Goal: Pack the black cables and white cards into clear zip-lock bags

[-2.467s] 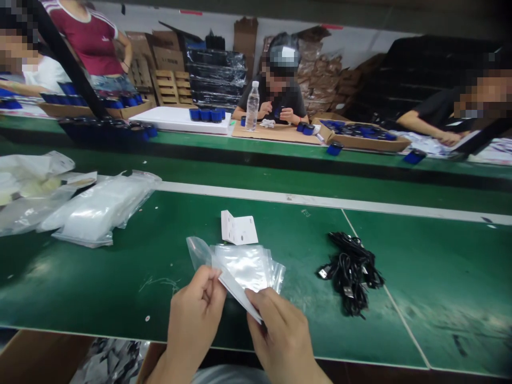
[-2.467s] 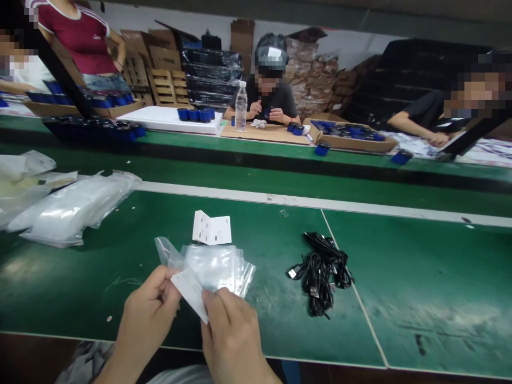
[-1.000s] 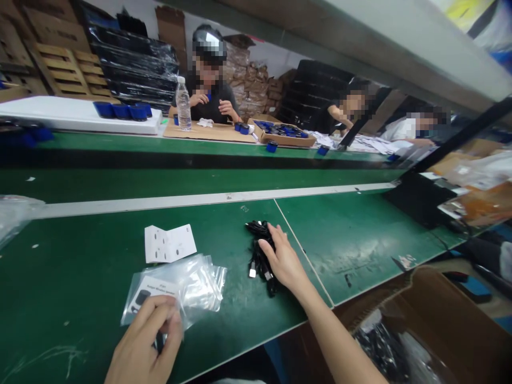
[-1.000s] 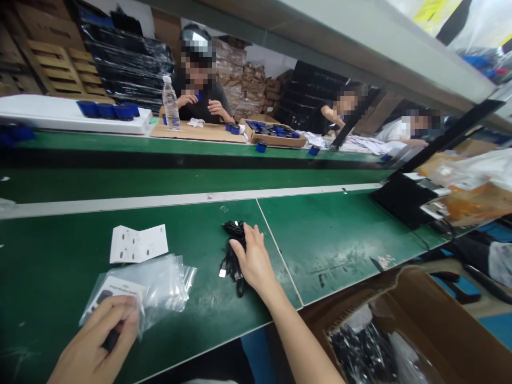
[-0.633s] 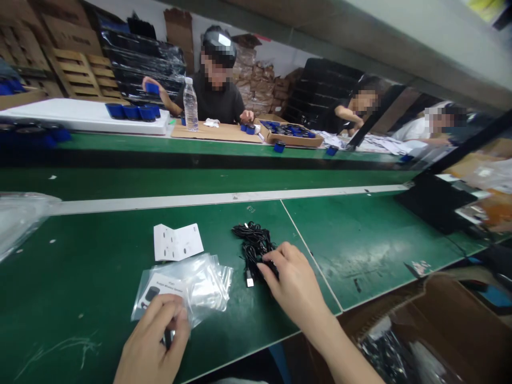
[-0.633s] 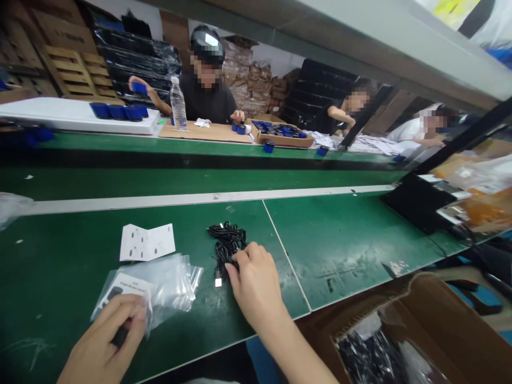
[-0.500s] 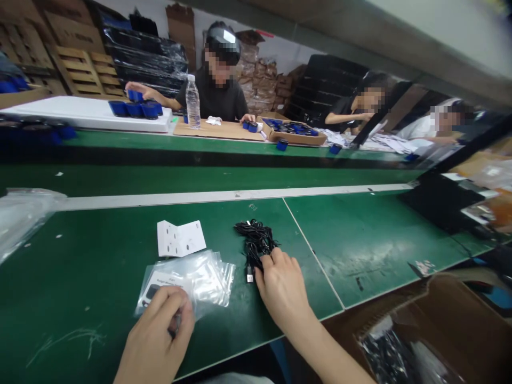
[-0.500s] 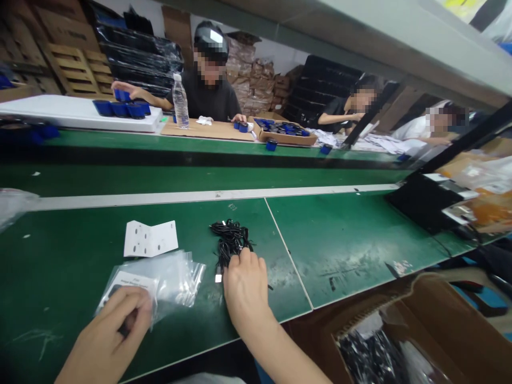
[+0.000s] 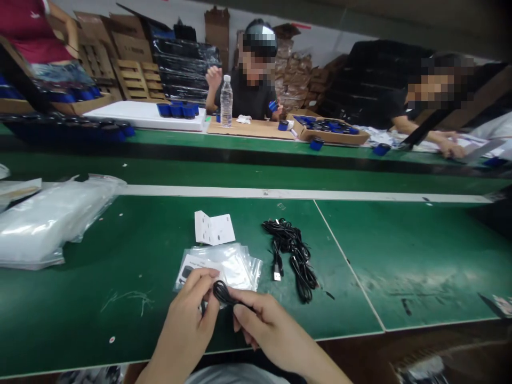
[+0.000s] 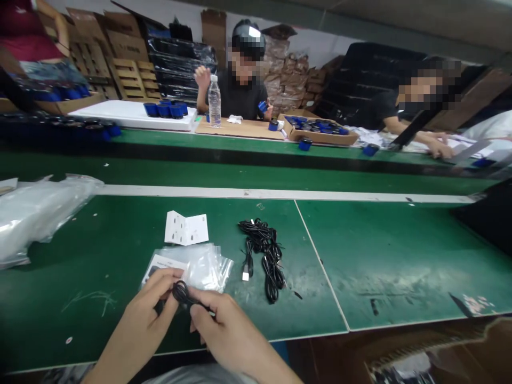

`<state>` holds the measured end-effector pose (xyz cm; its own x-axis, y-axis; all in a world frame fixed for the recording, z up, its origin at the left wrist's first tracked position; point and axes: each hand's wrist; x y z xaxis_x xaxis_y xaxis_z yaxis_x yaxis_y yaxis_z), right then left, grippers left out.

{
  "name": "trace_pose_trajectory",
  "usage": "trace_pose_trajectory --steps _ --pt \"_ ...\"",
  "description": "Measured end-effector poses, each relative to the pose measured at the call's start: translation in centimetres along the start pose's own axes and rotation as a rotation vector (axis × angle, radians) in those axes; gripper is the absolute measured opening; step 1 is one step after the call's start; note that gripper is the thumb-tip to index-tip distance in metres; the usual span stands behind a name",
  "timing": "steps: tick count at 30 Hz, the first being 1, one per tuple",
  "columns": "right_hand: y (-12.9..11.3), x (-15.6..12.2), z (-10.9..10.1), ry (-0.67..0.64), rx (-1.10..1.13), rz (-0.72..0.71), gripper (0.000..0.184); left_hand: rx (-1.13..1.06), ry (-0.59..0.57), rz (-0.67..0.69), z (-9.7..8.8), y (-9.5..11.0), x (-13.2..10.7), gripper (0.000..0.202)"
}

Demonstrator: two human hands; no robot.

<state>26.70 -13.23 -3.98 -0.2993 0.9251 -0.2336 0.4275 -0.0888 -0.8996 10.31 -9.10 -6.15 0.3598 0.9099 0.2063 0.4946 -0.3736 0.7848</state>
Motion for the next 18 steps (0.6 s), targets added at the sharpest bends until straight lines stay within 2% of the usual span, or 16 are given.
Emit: trace_pose_trajectory --steps 3,6,11,13,16,18 --pt "-0.1 0.2 -0.2 0.115 -0.233 -0.057 0.031 -0.002 0.039 -0.036 -0.1 0.1 -0.4 0.021" --pt "-0.4 0.2 -0.1 0.164 -0.397 -0.109 0.035 0.009 0.083 -0.007 0.1 0.2 -0.8 0.020" --pt "-1.1 0.6 0.2 0.175 -0.465 -0.116 0.032 0.082 0.083 0.117 0.7 0.7 -1.7 0.012" --pt "-1.2 0.6 -0.4 0.132 -0.432 -0.133 0.035 0.125 0.064 0.171 0.6 0.9 -1.9 0.010" --pt "-1.1 0.4 -1.5 -0.003 -0.291 -0.194 0.049 0.136 0.077 0.194 0.3 1.3 -2.0 0.012" --pt "-0.9 0.4 -2.0 -0.099 -0.130 -0.173 0.043 0.131 0.083 0.203 0.1 1.5 -2.0 0.013"
Point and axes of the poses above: each hand's wrist, its own x-axis towards the middle knuckle, its own z-axis out of the palm, y = z × x, and after that the axes turned 15 degrees about -x, right-handed
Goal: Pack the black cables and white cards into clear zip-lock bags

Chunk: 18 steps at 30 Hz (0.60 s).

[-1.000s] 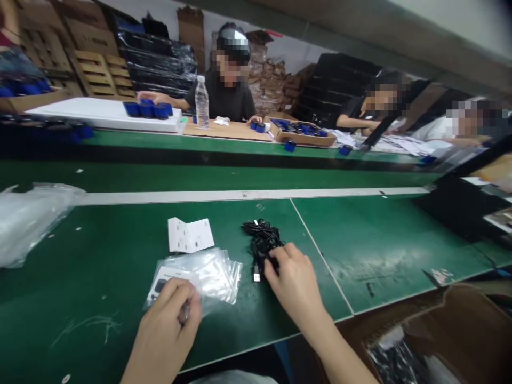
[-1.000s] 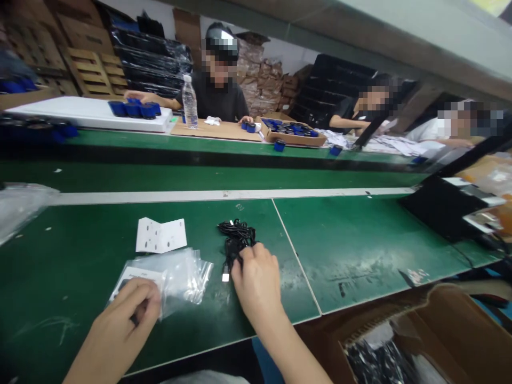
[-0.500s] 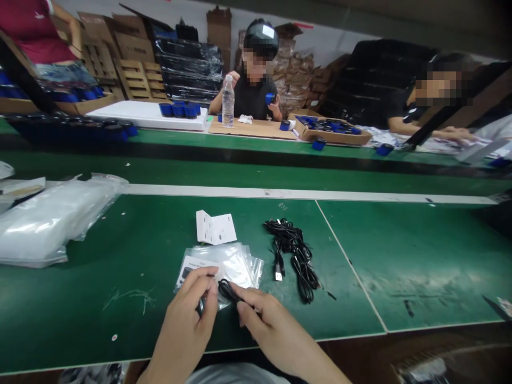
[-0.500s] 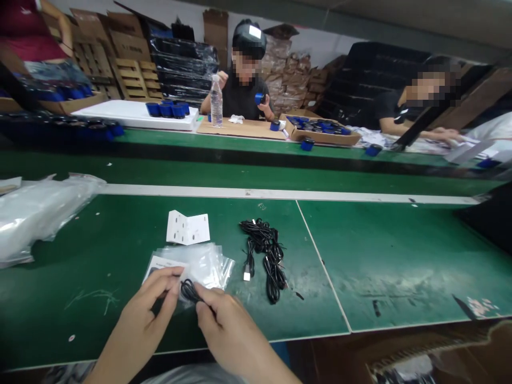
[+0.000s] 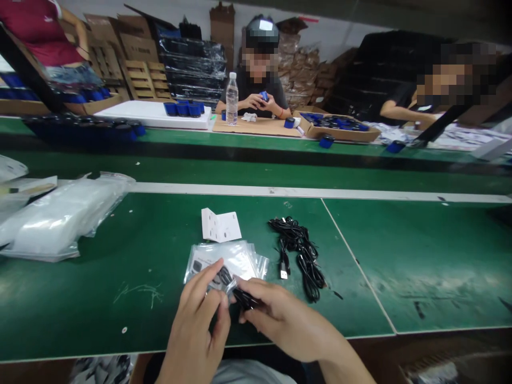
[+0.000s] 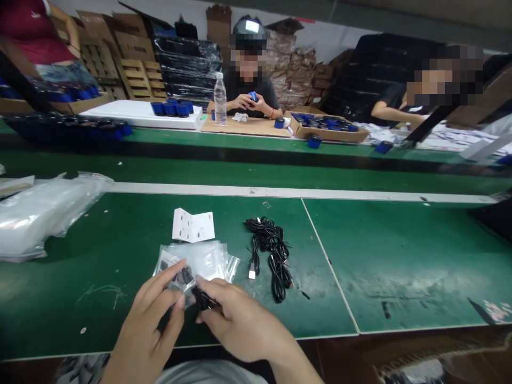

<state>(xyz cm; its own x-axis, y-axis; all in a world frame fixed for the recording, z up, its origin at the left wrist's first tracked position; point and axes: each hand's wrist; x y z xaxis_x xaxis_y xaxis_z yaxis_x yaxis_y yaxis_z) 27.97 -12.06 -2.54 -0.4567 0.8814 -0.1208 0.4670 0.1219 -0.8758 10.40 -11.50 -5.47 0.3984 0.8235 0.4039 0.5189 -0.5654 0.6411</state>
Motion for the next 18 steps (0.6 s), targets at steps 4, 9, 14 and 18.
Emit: trace_pose_trajectory --steps 4,9,14,18 --pt "0.8 0.3 0.5 0.008 0.191 0.151 0.025 0.005 -0.008 0.014 -0.1 0.5 0.1 0.013" --pt "0.7 0.9 2.0 0.464 -0.162 0.108 0.005 -0.012 -0.006 0.007 0.0 1.1 -0.1 0.016" --pt "0.7 1.1 2.9 0.591 -0.406 -0.013 0.017 -0.043 -0.012 -0.020 0.1 1.3 -0.1 0.015" --pt "0.9 1.4 3.1 0.642 -0.060 0.156 0.017 -0.084 0.012 -0.036 0.0 1.5 -0.2 0.017"
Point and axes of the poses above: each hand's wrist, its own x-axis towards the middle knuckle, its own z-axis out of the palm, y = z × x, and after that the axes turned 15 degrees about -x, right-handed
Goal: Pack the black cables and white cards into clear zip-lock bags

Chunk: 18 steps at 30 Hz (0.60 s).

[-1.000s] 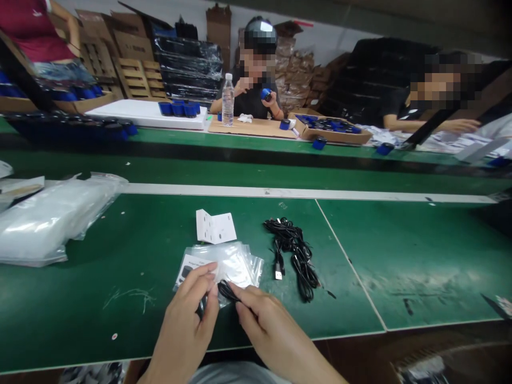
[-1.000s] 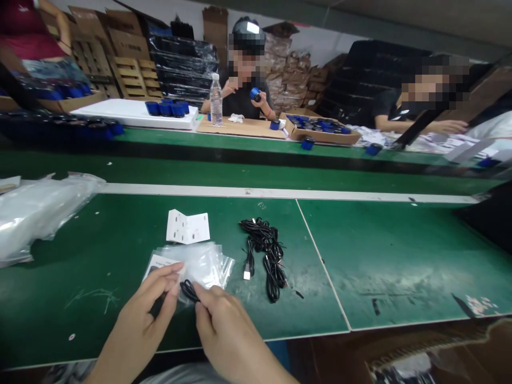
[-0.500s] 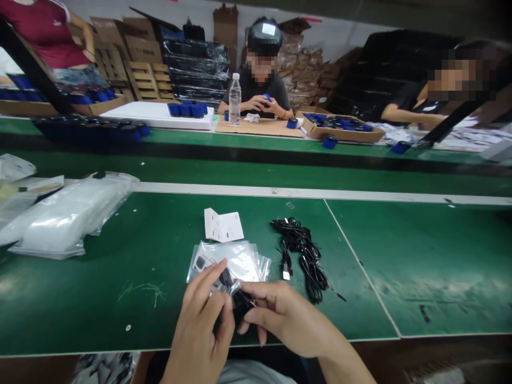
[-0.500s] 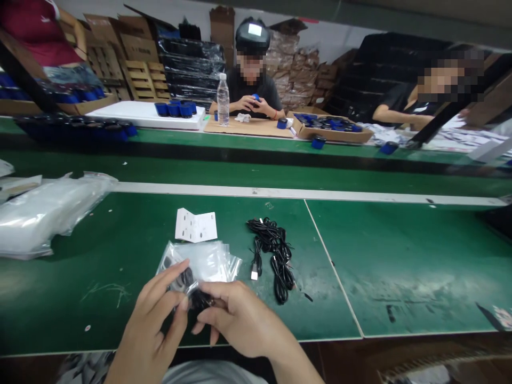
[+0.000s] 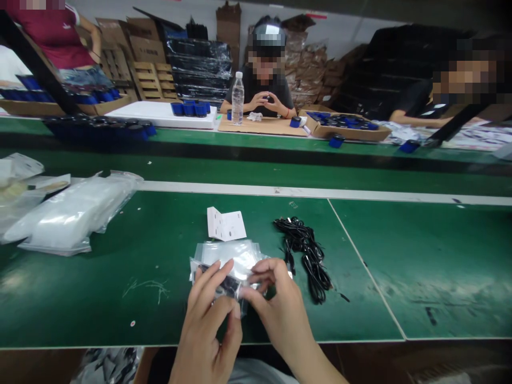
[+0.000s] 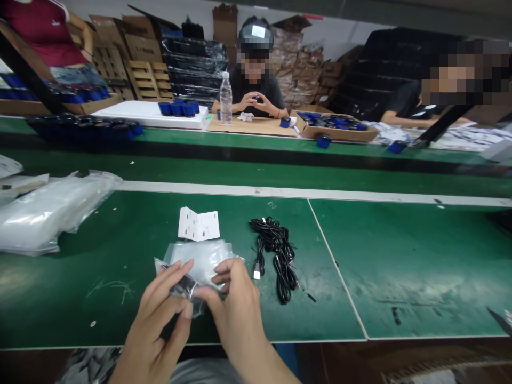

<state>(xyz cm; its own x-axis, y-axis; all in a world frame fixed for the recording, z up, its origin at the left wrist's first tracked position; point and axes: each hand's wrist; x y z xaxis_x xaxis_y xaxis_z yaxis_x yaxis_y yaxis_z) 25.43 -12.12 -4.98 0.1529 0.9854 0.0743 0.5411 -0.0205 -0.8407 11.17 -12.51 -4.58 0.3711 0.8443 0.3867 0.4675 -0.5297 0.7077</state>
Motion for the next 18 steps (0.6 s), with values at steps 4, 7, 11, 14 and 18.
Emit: trace_pose_trajectory --steps 4,7,11,14,18 --pt "-0.3 0.3 0.0 -0.426 0.365 0.111 0.008 -0.011 -0.008 0.041 0.3 0.0 -0.3 0.017" --pt "-0.3 0.3 -0.1 -0.398 0.316 0.146 0.009 -0.013 -0.037 0.060 0.7 0.0 -0.6 0.018" --pt "0.2 0.5 -0.5 -0.335 0.284 0.165 0.017 -0.080 -0.021 -0.003 0.4 0.2 -0.3 0.018" --pt "0.5 1.1 -1.0 -0.407 0.417 0.183 0.023 -0.209 -0.105 -0.207 -1.7 -0.1 0.9 0.006" --pt "0.6 1.8 -1.6 -0.462 0.534 0.225 0.028 -0.468 -0.354 -0.608 -4.9 -0.9 2.2 0.044"
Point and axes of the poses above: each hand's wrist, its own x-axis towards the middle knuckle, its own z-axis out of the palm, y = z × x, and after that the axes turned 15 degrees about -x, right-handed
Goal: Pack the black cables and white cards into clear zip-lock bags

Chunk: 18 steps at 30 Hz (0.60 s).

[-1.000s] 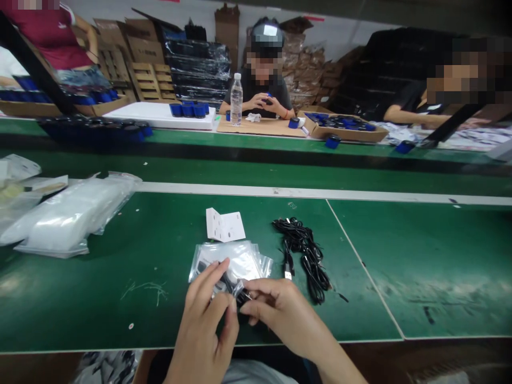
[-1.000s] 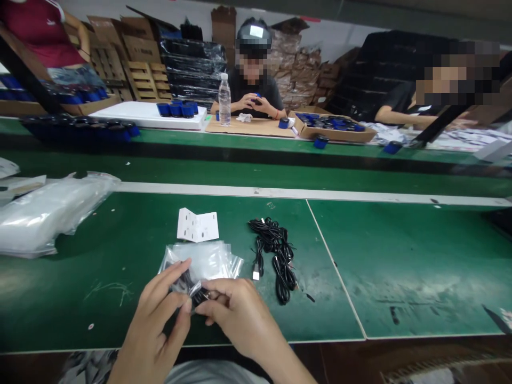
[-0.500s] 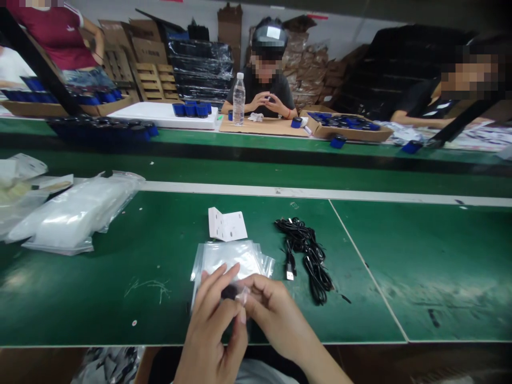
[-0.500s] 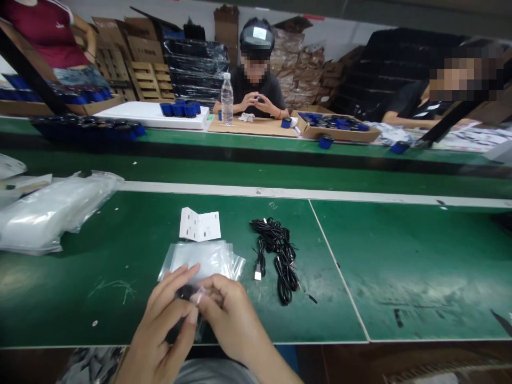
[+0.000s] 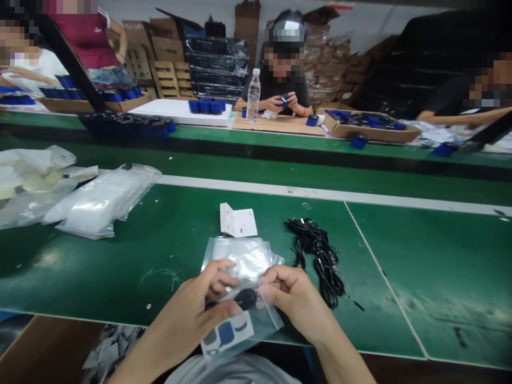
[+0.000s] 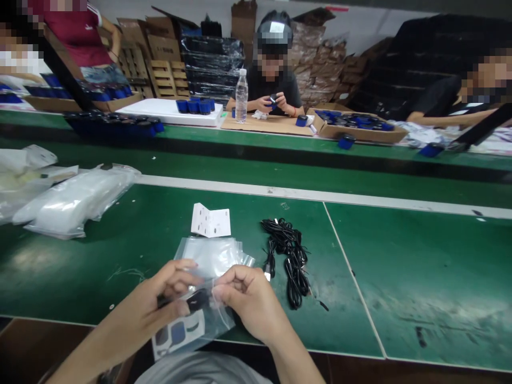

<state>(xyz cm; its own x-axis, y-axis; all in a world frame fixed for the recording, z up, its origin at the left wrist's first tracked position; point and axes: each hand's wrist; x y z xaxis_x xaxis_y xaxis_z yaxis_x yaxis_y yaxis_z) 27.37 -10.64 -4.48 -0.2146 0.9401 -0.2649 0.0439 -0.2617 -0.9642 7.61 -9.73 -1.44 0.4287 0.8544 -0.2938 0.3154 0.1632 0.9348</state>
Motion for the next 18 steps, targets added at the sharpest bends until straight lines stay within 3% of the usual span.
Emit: trace_pose_trajectory --steps 3,7,9,14,18 --pt "0.0 0.1 -0.2 0.012 0.035 0.020 0.032 -0.050 -0.168 -0.131 -1.0 -0.1 0.0 0.036" --pt "0.4 0.2 -0.2 0.015 0.039 0.084 0.037 0.081 0.062 -0.163 -0.4 -1.1 -0.1 0.024" --pt "0.5 0.1 -0.2 0.028 0.003 0.079 0.034 0.098 0.100 -0.169 0.1 -1.5 -0.2 0.027" --pt "0.7 -0.3 0.0 -0.009 -0.061 0.011 0.028 -0.067 -0.047 -0.147 0.7 -1.7 -0.2 0.030" --pt "0.8 -0.1 0.6 -0.047 -0.129 0.022 0.026 0.042 -0.123 -0.038 0.8 -1.1 -0.1 0.019"
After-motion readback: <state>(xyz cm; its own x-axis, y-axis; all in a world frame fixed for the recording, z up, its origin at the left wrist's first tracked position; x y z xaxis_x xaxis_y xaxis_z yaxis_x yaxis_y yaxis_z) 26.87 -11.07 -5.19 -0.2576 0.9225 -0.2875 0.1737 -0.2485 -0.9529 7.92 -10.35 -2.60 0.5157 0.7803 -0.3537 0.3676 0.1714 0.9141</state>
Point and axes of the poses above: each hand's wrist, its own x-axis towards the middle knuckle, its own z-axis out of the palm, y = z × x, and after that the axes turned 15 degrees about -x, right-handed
